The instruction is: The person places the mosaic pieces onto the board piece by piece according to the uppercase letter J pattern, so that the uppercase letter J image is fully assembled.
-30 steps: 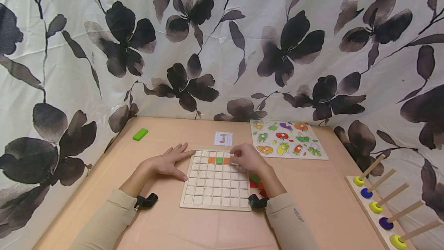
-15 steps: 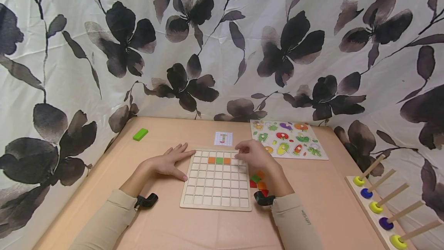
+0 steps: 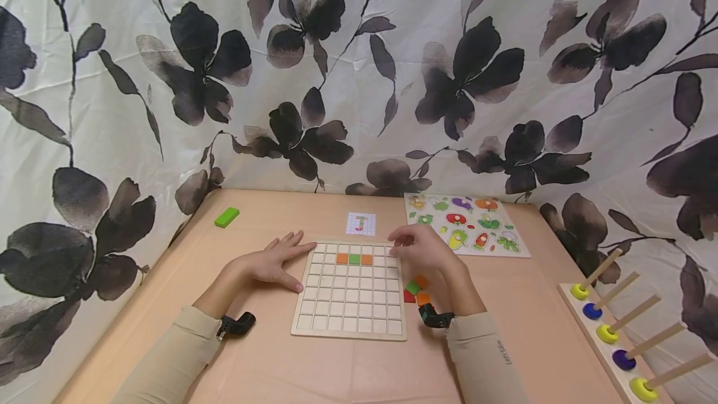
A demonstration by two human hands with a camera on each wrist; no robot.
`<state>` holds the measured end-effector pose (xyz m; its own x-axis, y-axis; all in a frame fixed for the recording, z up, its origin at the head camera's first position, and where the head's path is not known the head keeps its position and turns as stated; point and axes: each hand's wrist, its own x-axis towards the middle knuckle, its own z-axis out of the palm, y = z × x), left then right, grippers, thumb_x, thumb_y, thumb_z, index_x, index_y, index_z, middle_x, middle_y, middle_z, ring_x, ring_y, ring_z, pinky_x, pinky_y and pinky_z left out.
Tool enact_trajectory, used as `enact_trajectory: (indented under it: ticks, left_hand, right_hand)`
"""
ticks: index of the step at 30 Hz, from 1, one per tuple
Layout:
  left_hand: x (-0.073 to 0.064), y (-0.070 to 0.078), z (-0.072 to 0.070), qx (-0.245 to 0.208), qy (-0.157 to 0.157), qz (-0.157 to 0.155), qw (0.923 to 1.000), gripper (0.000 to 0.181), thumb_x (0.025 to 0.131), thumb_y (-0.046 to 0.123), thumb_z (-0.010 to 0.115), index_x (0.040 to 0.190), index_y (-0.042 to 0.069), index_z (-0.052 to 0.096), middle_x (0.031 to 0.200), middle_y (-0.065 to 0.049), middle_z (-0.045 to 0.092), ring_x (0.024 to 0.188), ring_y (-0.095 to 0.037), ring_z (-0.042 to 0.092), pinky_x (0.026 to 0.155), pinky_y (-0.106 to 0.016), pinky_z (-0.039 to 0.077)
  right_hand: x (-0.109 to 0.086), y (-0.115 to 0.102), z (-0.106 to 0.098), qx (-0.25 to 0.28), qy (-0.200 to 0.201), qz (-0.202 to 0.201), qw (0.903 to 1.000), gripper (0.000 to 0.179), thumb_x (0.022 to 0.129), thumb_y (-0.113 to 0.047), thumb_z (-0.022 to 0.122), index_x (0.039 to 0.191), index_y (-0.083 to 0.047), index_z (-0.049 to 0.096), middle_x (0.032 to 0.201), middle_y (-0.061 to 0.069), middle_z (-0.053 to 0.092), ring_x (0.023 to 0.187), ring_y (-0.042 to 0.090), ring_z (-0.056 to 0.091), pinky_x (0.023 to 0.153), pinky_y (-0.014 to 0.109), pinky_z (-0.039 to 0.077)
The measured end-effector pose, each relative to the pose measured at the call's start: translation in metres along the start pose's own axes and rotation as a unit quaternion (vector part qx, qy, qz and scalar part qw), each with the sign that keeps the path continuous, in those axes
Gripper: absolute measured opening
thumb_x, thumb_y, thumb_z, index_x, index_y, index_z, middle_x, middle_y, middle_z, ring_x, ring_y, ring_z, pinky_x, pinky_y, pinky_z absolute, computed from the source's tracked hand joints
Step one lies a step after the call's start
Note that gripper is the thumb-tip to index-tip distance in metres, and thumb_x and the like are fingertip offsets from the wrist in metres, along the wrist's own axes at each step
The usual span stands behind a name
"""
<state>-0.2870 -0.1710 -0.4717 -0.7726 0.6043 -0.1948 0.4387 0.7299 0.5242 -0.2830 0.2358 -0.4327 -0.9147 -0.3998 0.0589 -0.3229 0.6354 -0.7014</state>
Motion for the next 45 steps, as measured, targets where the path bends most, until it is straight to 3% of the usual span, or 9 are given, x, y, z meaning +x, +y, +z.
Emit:
enact_trajectory:
  ticks: [15, 27, 33, 45]
  left_hand:
    - [-0.001, 0.000, 0.000, -0.001, 0.001, -0.002, 1.0000, 0.106, 0.080, 0.061, 0.082, 0.166, 0.027, 0.030, 0.175, -0.021, 0.001, 0.162, -0.042, -0.004, 0.129, -0.062, -0.003]
    - [-0.001, 0.002, -0.001, -0.006, 0.001, -0.002, 1.0000, 0.106, 0.080, 0.059, 0.083, 0.166, 0.026, 0.031, 0.174, -0.022, 0.001, 0.162, -0.042, -0.005, 0.129, -0.062, -0.003]
    - [0.000, 0.001, 0.000, 0.000, 0.001, -0.001, 1.0000, 0.106, 0.079, 0.060, 0.083, 0.166, 0.026, 0.031, 0.174, -0.022, 0.002, 0.162, -0.042, -0.005, 0.129, -0.063, -0.003]
    - [0.001, 0.000, 0.000, -0.002, 0.000, -0.003, 1.0000, 0.107, 0.079, 0.061, 0.082, 0.166, 0.026, 0.030, 0.175, -0.021, 0.001, 0.162, -0.041, -0.005, 0.129, -0.062, -0.003]
  right_hand:
    - [-0.006, 0.014, -0.017, 0.002, -0.019, -0.013, 0.9997, 0.028, 0.093, -0.011, 0.077, 0.120, -0.003, 0.076, 0.101, 0.004, 0.074, 0.089, 0.023, 0.061, 0.078, 0.026, 0.054]
    - [-0.012, 0.021, -0.027, 0.034, -0.058, -0.004, 0.9977, 0.026, 0.092, -0.002, 0.075, 0.118, 0.001, 0.075, 0.111, 0.022, 0.074, 0.093, 0.025, 0.062, 0.081, 0.025, 0.053]
    - [-0.016, 0.028, -0.030, 0.034, -0.088, 0.008, 0.9955, 0.027, 0.093, -0.008, 0.077, 0.119, 0.000, 0.075, 0.112, 0.022, 0.073, 0.095, 0.027, 0.061, 0.085, 0.031, 0.053]
    - [-0.019, 0.038, -0.030, 0.029, -0.144, 0.030, 0.9887, 0.021, 0.088, -0.005, 0.080, 0.109, -0.007, 0.079, 0.099, 0.011, 0.074, 0.088, 0.025, 0.060, 0.080, 0.029, 0.054]
